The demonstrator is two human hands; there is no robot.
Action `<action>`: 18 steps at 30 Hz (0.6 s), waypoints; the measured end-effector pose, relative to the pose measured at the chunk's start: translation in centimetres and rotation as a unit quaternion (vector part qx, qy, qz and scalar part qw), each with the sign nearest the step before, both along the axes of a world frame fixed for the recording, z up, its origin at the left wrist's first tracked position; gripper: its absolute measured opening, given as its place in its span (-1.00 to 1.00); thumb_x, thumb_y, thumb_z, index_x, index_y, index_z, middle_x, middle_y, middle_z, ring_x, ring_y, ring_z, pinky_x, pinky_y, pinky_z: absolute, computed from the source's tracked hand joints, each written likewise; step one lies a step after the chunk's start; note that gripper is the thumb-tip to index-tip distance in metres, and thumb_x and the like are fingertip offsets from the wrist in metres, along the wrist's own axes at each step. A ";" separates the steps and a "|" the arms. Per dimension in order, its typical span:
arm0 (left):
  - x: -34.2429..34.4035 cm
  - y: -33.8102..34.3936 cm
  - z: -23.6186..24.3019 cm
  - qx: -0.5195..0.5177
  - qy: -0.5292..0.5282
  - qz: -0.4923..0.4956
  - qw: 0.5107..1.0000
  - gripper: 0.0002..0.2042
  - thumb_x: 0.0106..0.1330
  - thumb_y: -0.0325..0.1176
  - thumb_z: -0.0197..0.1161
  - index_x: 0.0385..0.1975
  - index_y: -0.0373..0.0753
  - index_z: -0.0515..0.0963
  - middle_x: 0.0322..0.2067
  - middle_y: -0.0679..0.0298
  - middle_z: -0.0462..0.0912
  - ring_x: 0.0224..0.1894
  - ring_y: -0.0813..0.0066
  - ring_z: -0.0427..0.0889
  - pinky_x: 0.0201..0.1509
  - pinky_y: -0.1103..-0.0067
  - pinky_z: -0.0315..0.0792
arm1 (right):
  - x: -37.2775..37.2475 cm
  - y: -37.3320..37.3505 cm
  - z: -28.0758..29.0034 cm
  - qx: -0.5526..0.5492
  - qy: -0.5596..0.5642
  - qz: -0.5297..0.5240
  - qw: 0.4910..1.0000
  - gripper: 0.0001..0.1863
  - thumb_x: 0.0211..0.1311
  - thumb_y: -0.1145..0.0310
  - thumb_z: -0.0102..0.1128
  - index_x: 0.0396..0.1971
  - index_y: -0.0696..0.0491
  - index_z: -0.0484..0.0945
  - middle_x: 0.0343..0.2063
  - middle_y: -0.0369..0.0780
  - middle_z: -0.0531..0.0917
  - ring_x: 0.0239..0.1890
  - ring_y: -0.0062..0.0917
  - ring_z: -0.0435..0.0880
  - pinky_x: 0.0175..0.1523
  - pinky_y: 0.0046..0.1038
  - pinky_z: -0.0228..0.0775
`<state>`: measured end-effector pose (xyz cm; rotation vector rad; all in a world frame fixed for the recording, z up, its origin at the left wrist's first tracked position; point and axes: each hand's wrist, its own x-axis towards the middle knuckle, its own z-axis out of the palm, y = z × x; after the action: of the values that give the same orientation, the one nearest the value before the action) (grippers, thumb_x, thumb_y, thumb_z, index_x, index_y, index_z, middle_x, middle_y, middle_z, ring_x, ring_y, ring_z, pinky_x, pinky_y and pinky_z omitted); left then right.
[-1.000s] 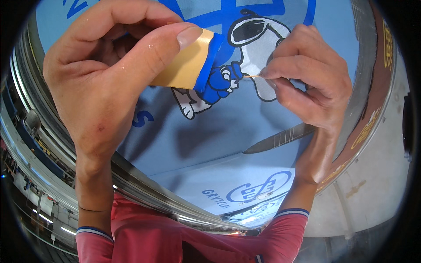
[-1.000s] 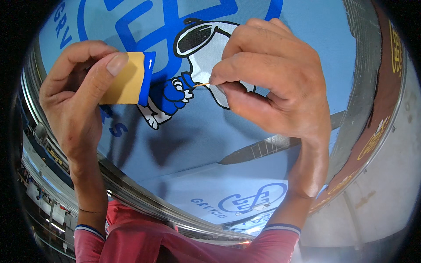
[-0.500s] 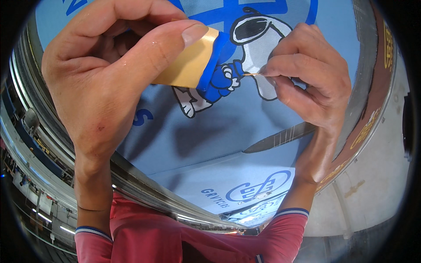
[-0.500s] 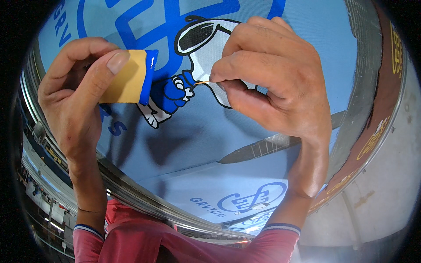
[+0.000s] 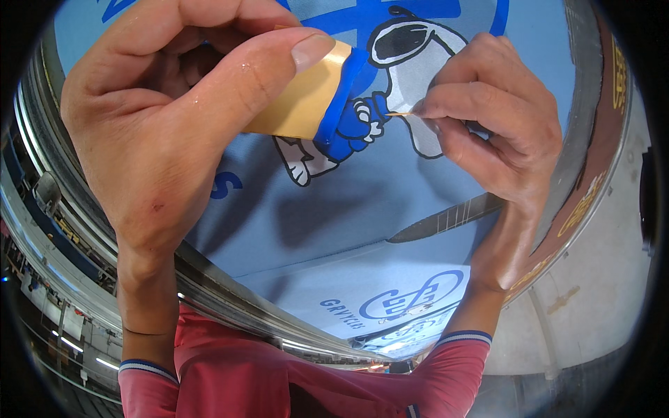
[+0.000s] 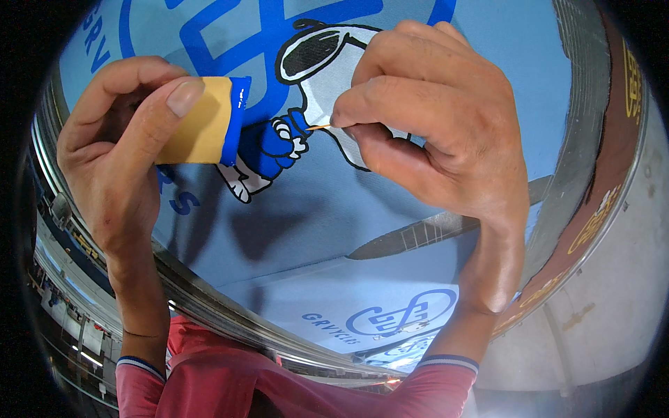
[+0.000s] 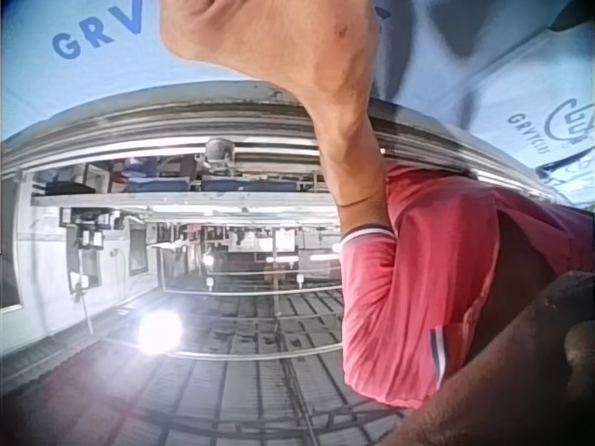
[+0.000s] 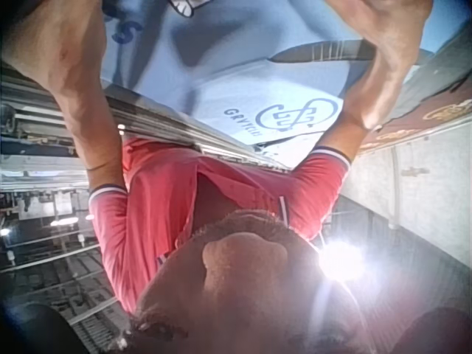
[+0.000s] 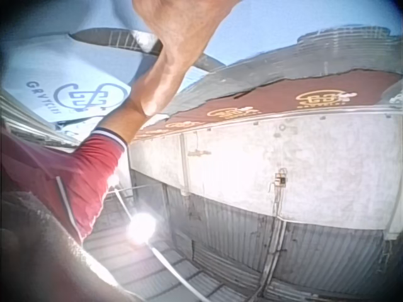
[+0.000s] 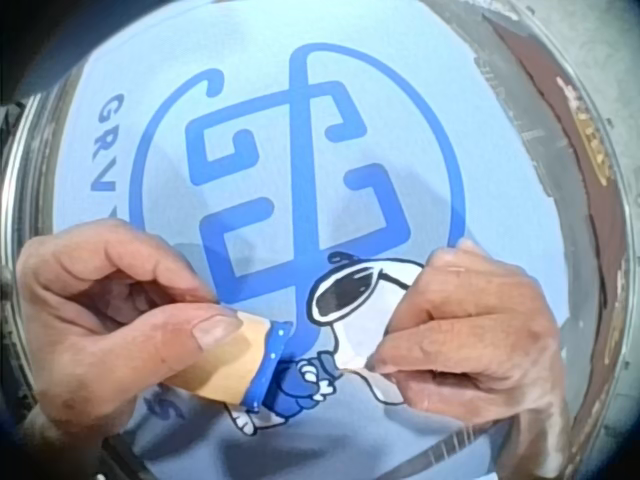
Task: The person uses a small brush to apply blue paint to the outline of a cartoon character on a light blue t-shirt. They hold a yellow sponge in their left hand and carefully paint the edges of the character's head and body. The person repositions the shirt on the table to access different areas of the design.
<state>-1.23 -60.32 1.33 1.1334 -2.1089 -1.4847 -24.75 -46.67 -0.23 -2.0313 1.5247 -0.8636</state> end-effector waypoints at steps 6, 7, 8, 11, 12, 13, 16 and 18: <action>0.0 0.0 0.0 -0.005 0.005 -0.006 1.000 -0.85 0.19 -0.49 0.34 -0.25 -0.32 0.61 -0.32 0.29 0.66 -0.25 0.61 0.61 -0.05 0.71 0.42 | -0.1 0.0 -0.1 -0.001 -0.004 0.005 1.000 -0.74 -0.33 0.58 0.23 -0.49 0.04 0.67 -0.58 -0.29 0.57 -0.51 -0.58 0.44 -0.43 -0.50 0.11; 0.0 0.0 0.0 -0.005 0.006 -0.008 1.000 -0.85 0.19 -0.49 0.34 -0.25 -0.32 0.61 -0.32 0.29 0.66 -0.25 0.61 0.61 -0.05 0.71 0.42 | -0.1 0.0 -0.1 0.000 -0.002 0.005 1.000 -0.74 -0.34 0.58 0.23 -0.49 0.04 0.67 -0.58 -0.29 0.57 -0.51 -0.58 0.44 -0.44 -0.50 0.11; 0.0 -0.1 -0.1 -0.005 0.004 -0.010 1.000 -0.85 0.20 -0.49 0.34 -0.25 -0.33 0.61 -0.32 0.29 0.66 -0.25 0.61 0.61 -0.06 0.71 0.42 | -0.2 0.0 0.0 0.001 -0.001 0.006 1.000 -0.74 -0.34 0.58 0.23 -0.49 0.04 0.67 -0.58 -0.29 0.57 -0.51 -0.58 0.43 -0.44 -0.50 0.11; 0.1 -0.2 0.0 -0.011 0.001 -0.017 1.000 -0.85 0.20 -0.49 0.34 -0.24 -0.33 0.61 -0.32 0.29 0.65 -0.25 0.61 0.61 -0.06 0.71 0.42 | -0.2 0.0 -0.1 0.002 -0.002 0.006 1.000 -0.74 -0.35 0.57 0.24 -0.50 0.05 0.67 -0.58 -0.29 0.56 -0.52 -0.57 0.43 -0.44 -0.50 0.11; 0.2 -0.2 0.0 -0.012 0.001 -0.018 1.000 -0.85 0.20 -0.49 0.33 -0.24 -0.33 0.61 -0.32 0.29 0.65 -0.25 0.61 0.61 -0.06 0.71 0.42 | -0.1 0.0 -0.1 0.002 -0.003 0.006 1.000 -0.75 -0.35 0.57 0.24 -0.50 0.05 0.67 -0.58 -0.29 0.56 -0.52 -0.57 0.43 -0.44 -0.50 0.10; 0.2 -0.2 0.0 -0.012 0.001 -0.019 1.000 -0.85 0.20 -0.50 0.33 -0.24 -0.33 0.61 -0.32 0.29 0.65 -0.25 0.61 0.61 -0.06 0.71 0.42 | -0.1 -0.1 -0.1 -0.001 -0.004 0.006 1.000 -0.74 -0.35 0.57 0.24 -0.50 0.05 0.67 -0.58 -0.29 0.56 -0.52 -0.57 0.43 -0.44 -0.50 0.10; 0.2 -0.2 -0.1 -0.011 0.001 -0.019 1.000 -0.85 0.20 -0.50 0.33 -0.24 -0.33 0.61 -0.32 0.29 0.65 -0.26 0.61 0.61 -0.07 0.71 0.42 | -0.2 0.0 -0.2 -0.008 -0.005 0.007 1.000 -0.74 -0.36 0.56 0.24 -0.50 0.05 0.67 -0.59 -0.29 0.56 -0.52 -0.57 0.43 -0.45 -0.50 0.10; 0.1 -0.1 0.0 -0.012 -0.002 -0.018 1.000 -0.85 0.20 -0.50 0.33 -0.24 -0.33 0.61 -0.32 0.29 0.65 -0.26 0.61 0.61 -0.07 0.71 0.42 | -0.2 0.0 -0.3 -0.010 -0.005 0.010 1.000 -0.74 -0.36 0.56 0.24 -0.49 0.05 0.68 -0.59 -0.29 0.56 -0.52 -0.57 0.43 -0.45 -0.50 0.10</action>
<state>-1.11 -60.46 1.29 1.0961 -2.1536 -1.4707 -24.95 -46.68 -0.52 -2.0499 1.4943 -0.8843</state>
